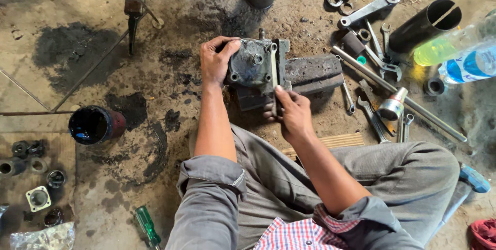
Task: The person unscrews bolts, pries open a metal housing, and works on the internal components of a mechanical device using a screwdriver, a wrench, and a cloth.
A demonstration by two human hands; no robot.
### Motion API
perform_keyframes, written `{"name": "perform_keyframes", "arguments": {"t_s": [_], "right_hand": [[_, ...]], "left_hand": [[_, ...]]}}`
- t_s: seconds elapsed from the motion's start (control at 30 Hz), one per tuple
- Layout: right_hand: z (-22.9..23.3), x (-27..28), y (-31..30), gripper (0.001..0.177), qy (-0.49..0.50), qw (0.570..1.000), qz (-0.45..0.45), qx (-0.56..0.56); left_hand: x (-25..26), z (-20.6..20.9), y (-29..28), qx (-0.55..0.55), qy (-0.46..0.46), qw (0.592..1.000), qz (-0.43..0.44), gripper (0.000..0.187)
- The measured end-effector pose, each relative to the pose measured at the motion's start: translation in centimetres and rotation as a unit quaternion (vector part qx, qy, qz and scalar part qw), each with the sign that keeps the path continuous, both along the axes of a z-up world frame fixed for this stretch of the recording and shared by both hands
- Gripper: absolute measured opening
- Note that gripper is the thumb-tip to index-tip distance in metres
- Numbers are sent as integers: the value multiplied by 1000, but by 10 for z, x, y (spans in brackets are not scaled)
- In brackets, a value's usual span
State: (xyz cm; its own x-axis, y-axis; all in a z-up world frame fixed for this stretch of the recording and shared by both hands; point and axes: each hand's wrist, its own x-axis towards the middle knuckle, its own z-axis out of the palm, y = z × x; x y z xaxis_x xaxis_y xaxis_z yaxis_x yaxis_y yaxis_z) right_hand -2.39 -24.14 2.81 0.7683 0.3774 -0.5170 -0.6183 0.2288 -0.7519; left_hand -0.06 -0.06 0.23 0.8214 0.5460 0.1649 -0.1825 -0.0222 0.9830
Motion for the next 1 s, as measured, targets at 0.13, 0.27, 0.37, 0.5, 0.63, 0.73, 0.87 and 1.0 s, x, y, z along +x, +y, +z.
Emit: {"name": "perform_keyframes", "arguments": {"t_s": [0.13,0.27,0.37,0.5,0.63,0.73,0.87,1.0], "right_hand": [[24,0,17,34,-1,998,62,28],[31,10,26,30,9,990,103,98],[32,16,15,29,21,989,133,58],[25,60,-30,37,-139,878,293,-352],[-8,156,-52,41,-147,902,195,-356],[-20,216,-20,39,-158,934,92,-306],[0,254,38,45,-216,960,94,-153],[12,244,42,43,-154,985,67,-43]], "left_hand": [[1,-1,0,1,-5,1000,-2,16],[2,-2,0,-30,-14,999,-12,16],[0,3,2,20,-11,1000,-9,18],[0,1,2,20,-11,1000,-10,20],[-1,-3,0,31,-12,999,3,19],[3,4,2,42,-12,999,9,20],[-3,8,-3,36,22,999,21,25],[-2,11,-2,46,20,999,16,27]]}}
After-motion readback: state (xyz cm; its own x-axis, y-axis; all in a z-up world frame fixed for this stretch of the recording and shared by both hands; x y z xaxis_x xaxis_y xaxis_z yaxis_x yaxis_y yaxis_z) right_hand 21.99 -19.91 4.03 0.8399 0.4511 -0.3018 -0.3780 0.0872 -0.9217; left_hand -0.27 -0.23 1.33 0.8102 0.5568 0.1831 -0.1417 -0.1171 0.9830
